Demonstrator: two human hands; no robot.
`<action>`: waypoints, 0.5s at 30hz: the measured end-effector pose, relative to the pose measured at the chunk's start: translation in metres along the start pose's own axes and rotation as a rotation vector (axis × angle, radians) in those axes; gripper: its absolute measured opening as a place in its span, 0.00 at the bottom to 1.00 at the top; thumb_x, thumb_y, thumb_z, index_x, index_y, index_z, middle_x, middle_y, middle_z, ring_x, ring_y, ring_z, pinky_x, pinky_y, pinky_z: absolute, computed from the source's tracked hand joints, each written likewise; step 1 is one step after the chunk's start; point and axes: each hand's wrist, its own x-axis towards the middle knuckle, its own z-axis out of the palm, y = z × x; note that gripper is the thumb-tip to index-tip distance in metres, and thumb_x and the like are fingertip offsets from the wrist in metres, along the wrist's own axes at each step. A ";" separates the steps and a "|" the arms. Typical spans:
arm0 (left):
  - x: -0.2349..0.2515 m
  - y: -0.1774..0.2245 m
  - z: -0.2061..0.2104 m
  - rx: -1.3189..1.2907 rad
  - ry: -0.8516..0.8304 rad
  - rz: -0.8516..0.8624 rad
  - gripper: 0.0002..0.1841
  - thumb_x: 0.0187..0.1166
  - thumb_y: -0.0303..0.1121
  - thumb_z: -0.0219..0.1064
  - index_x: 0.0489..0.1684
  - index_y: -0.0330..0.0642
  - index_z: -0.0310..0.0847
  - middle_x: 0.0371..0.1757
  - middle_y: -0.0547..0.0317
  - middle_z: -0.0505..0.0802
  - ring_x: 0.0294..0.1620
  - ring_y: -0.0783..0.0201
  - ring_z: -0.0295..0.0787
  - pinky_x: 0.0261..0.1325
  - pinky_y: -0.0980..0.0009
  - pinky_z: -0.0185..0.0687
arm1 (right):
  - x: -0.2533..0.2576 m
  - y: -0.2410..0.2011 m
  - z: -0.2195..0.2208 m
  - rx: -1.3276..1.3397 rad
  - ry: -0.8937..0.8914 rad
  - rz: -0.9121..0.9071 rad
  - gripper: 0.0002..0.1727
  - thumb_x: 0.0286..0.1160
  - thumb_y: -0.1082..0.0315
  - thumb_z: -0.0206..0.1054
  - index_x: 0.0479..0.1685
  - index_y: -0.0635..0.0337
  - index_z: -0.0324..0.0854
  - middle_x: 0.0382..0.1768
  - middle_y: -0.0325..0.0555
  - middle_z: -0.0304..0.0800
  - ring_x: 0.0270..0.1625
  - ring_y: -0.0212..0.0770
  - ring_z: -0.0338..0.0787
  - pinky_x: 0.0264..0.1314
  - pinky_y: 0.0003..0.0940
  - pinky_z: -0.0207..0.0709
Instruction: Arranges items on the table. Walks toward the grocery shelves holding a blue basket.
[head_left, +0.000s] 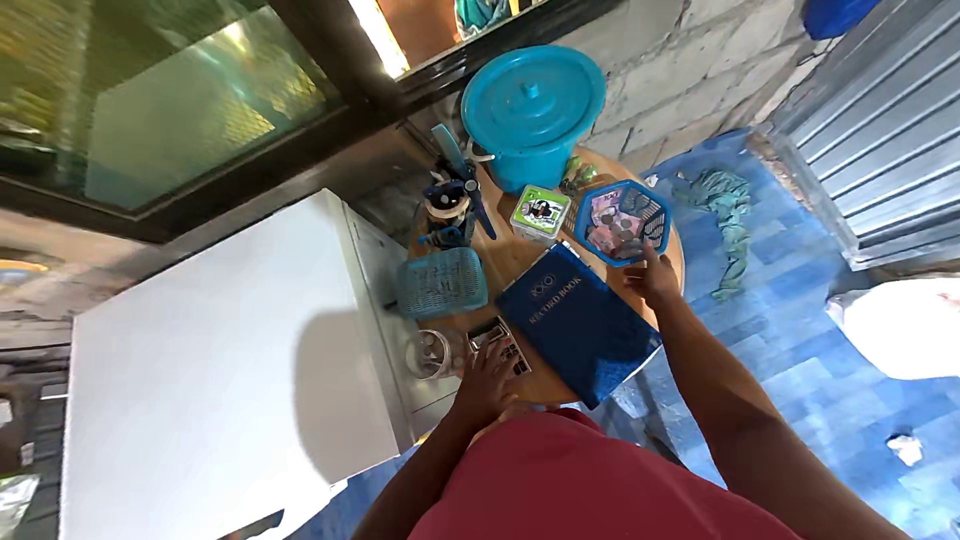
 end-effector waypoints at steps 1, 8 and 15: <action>-0.008 -0.002 -0.001 -0.029 0.027 -0.025 0.35 0.75 0.48 0.73 0.84 0.49 0.73 0.93 0.41 0.62 0.94 0.31 0.45 0.88 0.31 0.47 | 0.012 0.000 0.003 0.071 -0.021 0.042 0.39 0.90 0.35 0.42 0.85 0.57 0.57 0.48 0.53 0.89 0.37 0.42 0.88 0.42 0.39 0.84; -0.047 -0.010 0.002 -0.178 0.352 -0.041 0.32 0.73 0.44 0.75 0.73 0.33 0.81 0.84 0.27 0.71 0.86 0.31 0.65 0.86 0.42 0.63 | -0.001 -0.017 -0.001 0.067 0.040 -0.115 0.22 0.91 0.62 0.55 0.76 0.63 0.68 0.50 0.57 0.86 0.39 0.43 0.90 0.44 0.42 0.87; -0.034 0.046 -0.065 -0.881 0.377 -0.064 0.46 0.72 0.40 0.74 0.90 0.28 0.54 0.89 0.33 0.65 0.85 0.49 0.70 0.78 0.57 0.76 | -0.108 -0.043 -0.013 -0.040 -0.368 -0.291 0.17 0.87 0.70 0.60 0.71 0.61 0.73 0.43 0.43 0.88 0.38 0.33 0.90 0.42 0.34 0.88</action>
